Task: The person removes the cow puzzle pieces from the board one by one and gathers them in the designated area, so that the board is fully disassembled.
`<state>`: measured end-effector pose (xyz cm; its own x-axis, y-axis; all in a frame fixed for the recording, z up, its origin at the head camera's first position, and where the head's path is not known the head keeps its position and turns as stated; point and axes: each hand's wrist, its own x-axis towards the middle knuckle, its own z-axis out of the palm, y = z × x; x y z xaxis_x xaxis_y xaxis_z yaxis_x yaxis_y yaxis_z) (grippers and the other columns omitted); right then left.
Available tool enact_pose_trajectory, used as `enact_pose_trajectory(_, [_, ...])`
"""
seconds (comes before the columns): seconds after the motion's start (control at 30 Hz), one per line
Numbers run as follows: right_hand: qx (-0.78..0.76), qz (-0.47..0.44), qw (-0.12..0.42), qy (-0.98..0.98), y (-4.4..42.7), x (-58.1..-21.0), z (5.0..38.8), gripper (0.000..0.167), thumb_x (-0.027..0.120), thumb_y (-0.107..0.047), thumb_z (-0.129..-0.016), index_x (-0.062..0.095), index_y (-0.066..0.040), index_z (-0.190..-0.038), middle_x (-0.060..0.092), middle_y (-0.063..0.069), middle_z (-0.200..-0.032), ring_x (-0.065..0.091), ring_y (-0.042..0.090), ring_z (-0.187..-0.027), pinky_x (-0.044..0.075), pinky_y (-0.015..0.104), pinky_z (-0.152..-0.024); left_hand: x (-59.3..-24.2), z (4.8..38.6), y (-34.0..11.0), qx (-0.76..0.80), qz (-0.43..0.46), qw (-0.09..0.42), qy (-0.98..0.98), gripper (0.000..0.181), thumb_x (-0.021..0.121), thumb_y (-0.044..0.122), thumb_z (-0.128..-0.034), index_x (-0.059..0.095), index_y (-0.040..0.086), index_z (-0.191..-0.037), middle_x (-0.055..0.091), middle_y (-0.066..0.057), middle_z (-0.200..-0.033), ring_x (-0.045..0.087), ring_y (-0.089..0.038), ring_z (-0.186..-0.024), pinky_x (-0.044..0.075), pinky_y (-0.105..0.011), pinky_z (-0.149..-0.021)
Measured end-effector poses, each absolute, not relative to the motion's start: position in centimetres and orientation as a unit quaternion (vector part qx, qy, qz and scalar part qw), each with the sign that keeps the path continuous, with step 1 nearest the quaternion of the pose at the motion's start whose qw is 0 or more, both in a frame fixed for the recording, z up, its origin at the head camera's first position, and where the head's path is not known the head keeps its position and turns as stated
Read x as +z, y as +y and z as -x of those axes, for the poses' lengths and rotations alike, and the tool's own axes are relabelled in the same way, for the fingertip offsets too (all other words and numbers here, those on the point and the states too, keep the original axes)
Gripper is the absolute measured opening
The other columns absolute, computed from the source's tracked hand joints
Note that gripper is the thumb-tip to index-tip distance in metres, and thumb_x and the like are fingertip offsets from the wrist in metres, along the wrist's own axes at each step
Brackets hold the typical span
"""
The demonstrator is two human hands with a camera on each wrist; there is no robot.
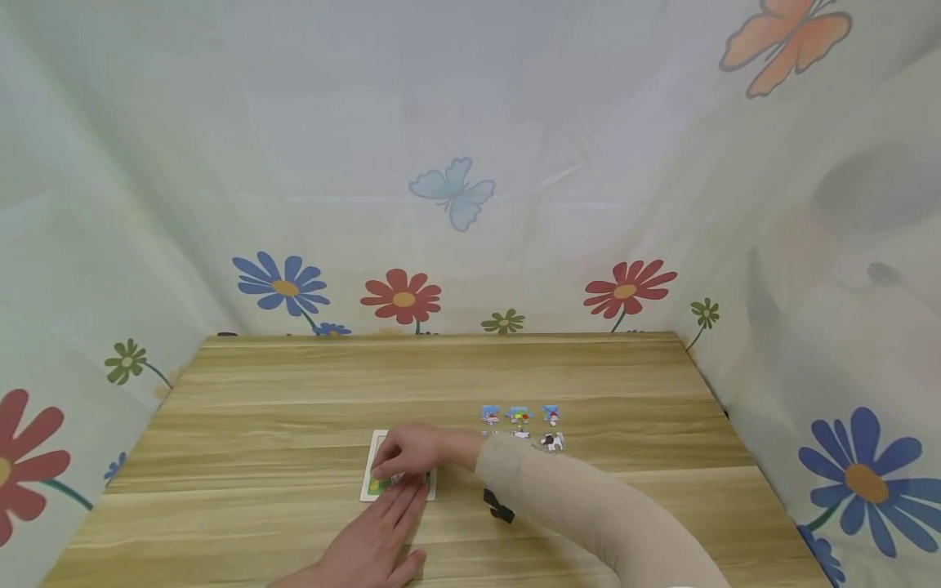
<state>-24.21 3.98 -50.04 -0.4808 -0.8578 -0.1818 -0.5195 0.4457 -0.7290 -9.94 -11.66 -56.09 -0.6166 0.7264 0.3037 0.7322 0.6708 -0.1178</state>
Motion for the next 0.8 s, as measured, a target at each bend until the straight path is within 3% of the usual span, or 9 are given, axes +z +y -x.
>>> enact_pose_trajectory(0.27, [-0.305, 0.428, 0.278, 0.804, 4.2, -49.9, 24.0, 0.02, 0.068, -0.023, -0.105, 0.081, -0.009, -0.113, 0.069, -0.016, -0.095, 0.059, -0.003, -0.093, 0.05, 0.016, -0.089, -56.4, 10.0, -11.6, -0.007, 0.406, 0.184, -0.895, 0.071, 0.047, 0.05, -0.1093, 0.054, -0.008, -0.15, 0.049, -0.025, -0.158, 0.048, -0.033, -0.147, 0.048, -0.04, -0.114])
enact_pose_trajectory(0.43, [-0.334, 0.41, 0.291, 0.797, 4.3, -49.8, 23.9, 0.022, 0.069, -0.022, -0.105, 0.078, -0.007, -0.119, 0.071, -0.014, -0.096, 0.063, -0.001, -0.091, 0.053, 0.017, -0.088, -56.2, 10.0, -11.6, -0.011, 0.405, 0.171, -0.898, 0.071, 0.047, 0.05, -0.1095, 0.052, -0.008, -0.151, 0.049, -0.026, -0.158, 0.048, -0.034, -0.147, 0.048, -0.041, -0.114])
enact_pose_trajectory(0.6, [-0.35, 0.389, 0.292, 0.8, 4.4, -49.5, 23.5, 0.02, 0.071, -0.02, -0.104, 0.077, -0.006, -0.117, 0.071, -0.013, -0.095, 0.064, -0.001, -0.089, 0.053, 0.017, -0.087, -55.9, 9.9, -11.6, -0.017, 0.403, 0.149, -0.903, 0.071, 0.046, 0.05, -0.1103, 0.05, -0.008, -0.152, 0.048, -0.026, -0.158, 0.048, -0.034, -0.148, 0.048, -0.042, -0.114])
enact_pose_trajectory(0.8, [-0.362, 0.382, 0.287, 0.8, 4.3, -49.4, 23.2, 0.015, 0.071, -0.016, -0.103, 0.077, -0.006, -0.113, 0.073, -0.01, -0.096, 0.064, -0.001, -0.091, 0.053, 0.017, -0.089, -56.0, 9.9, -11.6, -0.011, 0.407, 0.157, -0.9, 0.071, 0.046, 0.05, -0.1101, 0.051, -0.009, -0.151, 0.048, -0.026, -0.158, 0.048, -0.034, -0.147, 0.049, -0.042, -0.114])
